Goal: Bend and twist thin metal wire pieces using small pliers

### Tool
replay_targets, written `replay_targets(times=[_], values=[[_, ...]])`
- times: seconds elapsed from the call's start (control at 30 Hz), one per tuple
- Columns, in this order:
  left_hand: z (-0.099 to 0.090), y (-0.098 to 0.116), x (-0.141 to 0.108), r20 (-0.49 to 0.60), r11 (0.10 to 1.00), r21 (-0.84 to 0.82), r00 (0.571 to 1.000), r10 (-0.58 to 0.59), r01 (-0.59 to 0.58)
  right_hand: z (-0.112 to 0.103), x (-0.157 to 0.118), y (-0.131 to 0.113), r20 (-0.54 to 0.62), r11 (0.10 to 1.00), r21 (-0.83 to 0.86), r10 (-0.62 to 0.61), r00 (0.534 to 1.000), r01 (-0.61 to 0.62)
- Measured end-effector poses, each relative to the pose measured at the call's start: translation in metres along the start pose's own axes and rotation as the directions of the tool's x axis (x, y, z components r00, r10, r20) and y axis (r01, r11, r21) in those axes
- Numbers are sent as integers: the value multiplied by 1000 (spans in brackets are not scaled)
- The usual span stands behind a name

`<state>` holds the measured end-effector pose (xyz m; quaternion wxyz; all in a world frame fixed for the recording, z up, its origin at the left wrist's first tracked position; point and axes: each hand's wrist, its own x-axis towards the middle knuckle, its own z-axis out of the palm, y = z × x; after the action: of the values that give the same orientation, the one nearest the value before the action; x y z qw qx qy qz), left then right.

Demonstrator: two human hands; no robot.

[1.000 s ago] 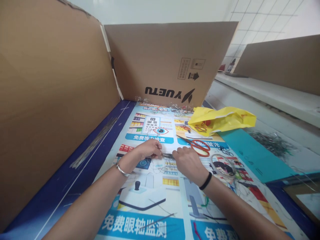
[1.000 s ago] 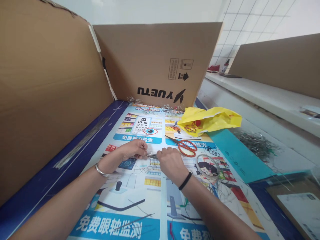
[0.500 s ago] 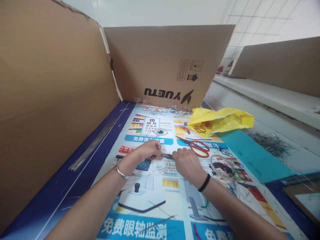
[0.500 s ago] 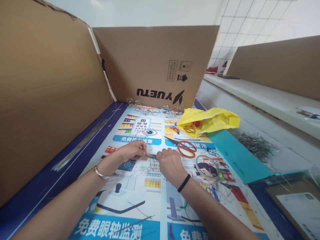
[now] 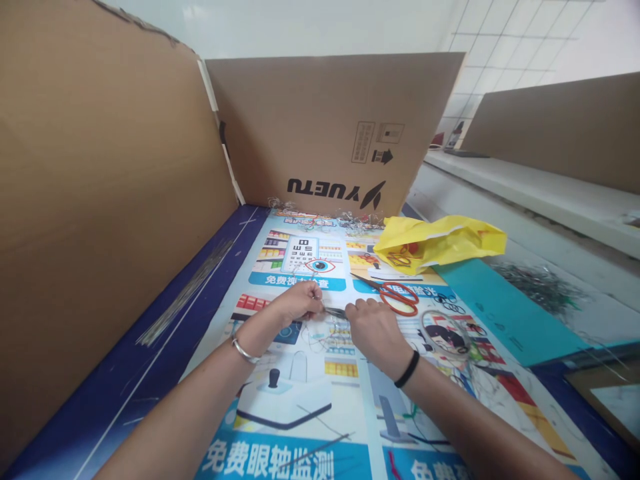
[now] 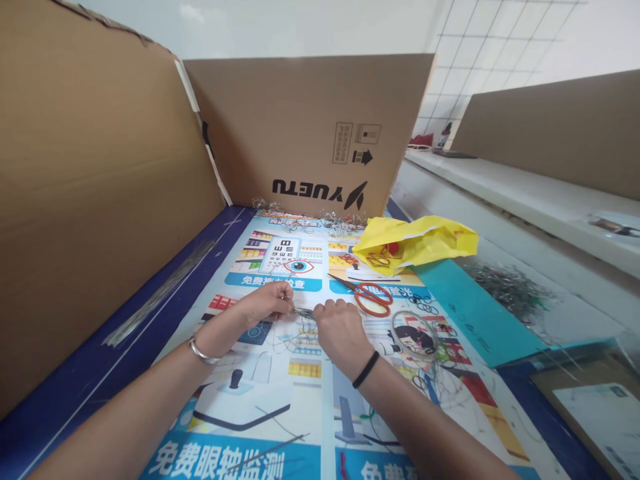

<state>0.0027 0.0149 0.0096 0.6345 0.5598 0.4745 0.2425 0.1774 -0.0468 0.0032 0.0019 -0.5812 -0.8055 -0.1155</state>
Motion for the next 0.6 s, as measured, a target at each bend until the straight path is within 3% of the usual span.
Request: replay_targets(times=[0.2,0.6], values=[[0,0,0,7,1000,-15,1000,0,0,0,2,3,45,1000,13,-13,999,12],[-1,-2,1,51,998,-57,998,34,-31,7,4,10,-13,999,39,-19,1000,20]])
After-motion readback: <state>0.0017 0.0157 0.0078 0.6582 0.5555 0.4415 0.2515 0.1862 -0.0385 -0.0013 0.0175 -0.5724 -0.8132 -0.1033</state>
